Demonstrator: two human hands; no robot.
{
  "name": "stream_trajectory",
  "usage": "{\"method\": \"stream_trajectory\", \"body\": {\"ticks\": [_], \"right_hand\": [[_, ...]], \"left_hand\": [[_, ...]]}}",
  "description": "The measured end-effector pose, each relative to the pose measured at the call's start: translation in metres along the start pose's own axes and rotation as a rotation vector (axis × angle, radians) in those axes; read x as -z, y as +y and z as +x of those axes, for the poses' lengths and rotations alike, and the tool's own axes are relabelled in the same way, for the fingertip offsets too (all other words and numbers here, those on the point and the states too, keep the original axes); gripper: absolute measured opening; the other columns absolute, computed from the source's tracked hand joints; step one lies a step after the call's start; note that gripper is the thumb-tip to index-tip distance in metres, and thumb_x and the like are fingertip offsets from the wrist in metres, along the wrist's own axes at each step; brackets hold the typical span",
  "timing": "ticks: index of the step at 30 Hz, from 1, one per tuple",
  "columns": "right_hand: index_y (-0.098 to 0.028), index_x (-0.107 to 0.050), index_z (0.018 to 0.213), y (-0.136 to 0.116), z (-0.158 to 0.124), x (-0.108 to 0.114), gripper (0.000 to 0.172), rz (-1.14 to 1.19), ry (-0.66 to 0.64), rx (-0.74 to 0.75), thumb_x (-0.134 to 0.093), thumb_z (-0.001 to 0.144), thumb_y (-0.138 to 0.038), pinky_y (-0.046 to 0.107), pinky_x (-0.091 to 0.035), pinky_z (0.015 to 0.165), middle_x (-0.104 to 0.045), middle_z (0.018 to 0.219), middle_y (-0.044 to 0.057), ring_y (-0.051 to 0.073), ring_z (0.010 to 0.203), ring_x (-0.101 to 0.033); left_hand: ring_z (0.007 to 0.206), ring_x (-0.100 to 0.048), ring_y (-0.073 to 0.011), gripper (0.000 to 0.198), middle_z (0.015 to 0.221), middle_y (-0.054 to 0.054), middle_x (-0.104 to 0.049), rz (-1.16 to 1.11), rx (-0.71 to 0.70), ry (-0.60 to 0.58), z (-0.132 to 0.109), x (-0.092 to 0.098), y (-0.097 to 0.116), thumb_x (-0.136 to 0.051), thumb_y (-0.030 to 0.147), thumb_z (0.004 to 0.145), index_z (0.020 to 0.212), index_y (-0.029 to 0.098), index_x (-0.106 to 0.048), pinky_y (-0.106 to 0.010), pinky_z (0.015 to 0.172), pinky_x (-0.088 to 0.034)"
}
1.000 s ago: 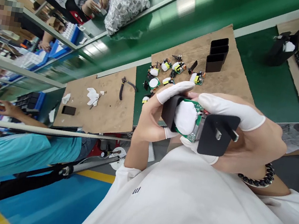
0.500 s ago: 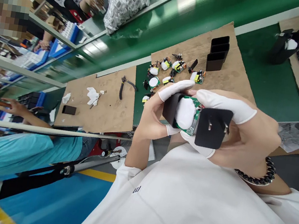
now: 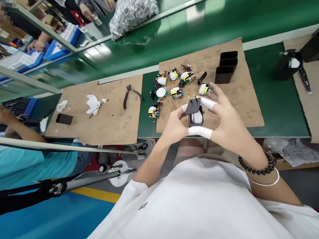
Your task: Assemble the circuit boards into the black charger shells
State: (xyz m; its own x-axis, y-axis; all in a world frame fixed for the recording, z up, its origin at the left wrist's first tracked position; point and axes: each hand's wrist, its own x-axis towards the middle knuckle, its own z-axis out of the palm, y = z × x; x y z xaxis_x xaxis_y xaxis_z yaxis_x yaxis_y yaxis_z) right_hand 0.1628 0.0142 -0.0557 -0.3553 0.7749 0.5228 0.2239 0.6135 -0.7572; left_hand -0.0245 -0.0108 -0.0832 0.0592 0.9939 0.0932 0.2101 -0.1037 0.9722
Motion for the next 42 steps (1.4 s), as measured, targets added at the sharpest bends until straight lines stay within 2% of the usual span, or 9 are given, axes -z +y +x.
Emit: {"method": "stream_trajectory", "body": {"ticks": [2, 3, 7, 10, 16, 22, 28, 32, 42], "right_hand": [[-0.026, -0.054, 0.151, 0.005, 0.000, -0.001, 0.082, 0.001, 0.087, -0.046, -0.086, 0.076, -0.034, 0.046, -0.064, 0.098, -0.048, 0.160, 0.016, 0.034, 0.137, -0.062], [-0.025, -0.053, 0.152, 0.005, -0.001, -0.002, 0.081, -0.031, 0.113, -0.056, -0.084, 0.078, -0.030, 0.044, -0.065, 0.095, -0.054, 0.157, 0.016, 0.031, 0.131, -0.066], [-0.024, -0.074, 0.129, 0.012, -0.008, -0.012, 0.040, -0.281, 0.075, -0.109, -0.069, 0.089, -0.023, 0.041, -0.065, 0.090, -0.081, 0.121, 0.009, 0.028, 0.108, -0.078], [-0.022, -0.080, 0.116, 0.022, -0.013, -0.018, 0.028, -0.342, 0.126, -0.182, -0.063, 0.094, -0.024, 0.038, -0.066, 0.082, -0.085, 0.108, 0.008, 0.027, 0.094, -0.081], [-0.022, -0.082, 0.115, 0.026, -0.013, -0.014, 0.028, -0.295, 0.177, -0.299, -0.063, 0.095, -0.027, 0.037, -0.065, 0.092, -0.083, 0.115, 0.007, 0.026, 0.104, -0.081], [-0.020, -0.083, 0.112, 0.016, -0.002, -0.017, 0.031, -0.495, 0.002, -0.344, -0.063, 0.089, -0.018, 0.042, -0.064, 0.081, -0.084, 0.106, 0.010, 0.031, 0.093, -0.081], [-0.023, -0.083, 0.101, 0.009, -0.003, -0.009, 0.029, -0.500, 0.065, -0.306, -0.060, 0.087, -0.013, 0.038, -0.063, 0.088, -0.084, 0.105, 0.006, 0.026, 0.097, -0.080], [-0.022, -0.081, 0.108, 0.008, -0.004, -0.010, 0.024, -0.424, 0.022, -0.346, -0.068, 0.089, -0.024, 0.041, -0.064, 0.088, -0.083, 0.110, 0.009, 0.027, 0.097, -0.079], [-0.021, -0.083, 0.108, 0.014, -0.003, -0.005, 0.026, -0.451, -0.041, -0.397, -0.066, 0.089, -0.024, 0.041, -0.062, 0.087, -0.084, 0.105, 0.009, 0.028, 0.093, -0.079]], "left_hand": [[0.116, -0.075, -0.0336, 0.069, 0.117, -0.012, -0.080, 0.082, 0.021, 0.142, 0.000, -0.011, -0.008, -0.096, 0.037, 0.059, 0.119, 0.015, -0.071, -0.046, 0.107, -0.059], [0.117, -0.074, -0.0326, 0.068, 0.120, -0.011, -0.079, 0.136, 0.013, 0.214, 0.000, -0.016, -0.012, -0.094, 0.030, 0.060, 0.122, 0.016, -0.070, -0.045, 0.107, -0.059], [0.122, -0.072, -0.0326, 0.070, 0.124, -0.008, -0.078, 0.266, 0.012, 0.364, 0.001, -0.036, -0.024, -0.083, 0.009, 0.060, 0.128, 0.021, -0.068, -0.046, 0.109, -0.057], [0.119, -0.072, -0.0336, 0.069, 0.125, -0.010, -0.077, 0.268, 0.058, 0.417, 0.003, -0.050, -0.031, -0.083, 0.010, 0.062, 0.128, 0.021, -0.068, -0.050, 0.108, -0.057], [0.118, -0.072, -0.0319, 0.070, 0.126, -0.011, -0.077, 0.301, 0.064, 0.396, 0.011, -0.069, -0.042, -0.082, 0.010, 0.065, 0.132, 0.019, -0.065, -0.046, 0.105, -0.058], [0.095, -0.075, -0.0281, 0.032, 0.102, -0.008, -0.081, 0.301, 0.028, 0.317, 0.013, -0.085, -0.057, -0.071, 0.008, 0.073, 0.103, 0.019, -0.071, -0.042, 0.087, -0.062], [0.118, -0.072, -0.0304, 0.058, 0.128, -0.010, -0.077, 0.257, -0.008, 0.358, 0.010, -0.089, -0.061, -0.075, 0.010, 0.073, 0.130, 0.020, -0.067, -0.046, 0.104, -0.058], [0.120, -0.073, -0.0298, 0.054, 0.128, -0.010, -0.077, 0.250, -0.024, 0.369, 0.009, -0.089, -0.063, -0.071, 0.008, 0.077, 0.129, 0.020, -0.067, -0.047, 0.106, -0.058], [0.121, -0.072, -0.0287, 0.060, 0.132, -0.009, -0.076, 0.239, -0.033, 0.375, 0.008, -0.091, -0.065, -0.072, 0.006, 0.073, 0.132, 0.020, -0.066, -0.045, 0.108, -0.057]]}}
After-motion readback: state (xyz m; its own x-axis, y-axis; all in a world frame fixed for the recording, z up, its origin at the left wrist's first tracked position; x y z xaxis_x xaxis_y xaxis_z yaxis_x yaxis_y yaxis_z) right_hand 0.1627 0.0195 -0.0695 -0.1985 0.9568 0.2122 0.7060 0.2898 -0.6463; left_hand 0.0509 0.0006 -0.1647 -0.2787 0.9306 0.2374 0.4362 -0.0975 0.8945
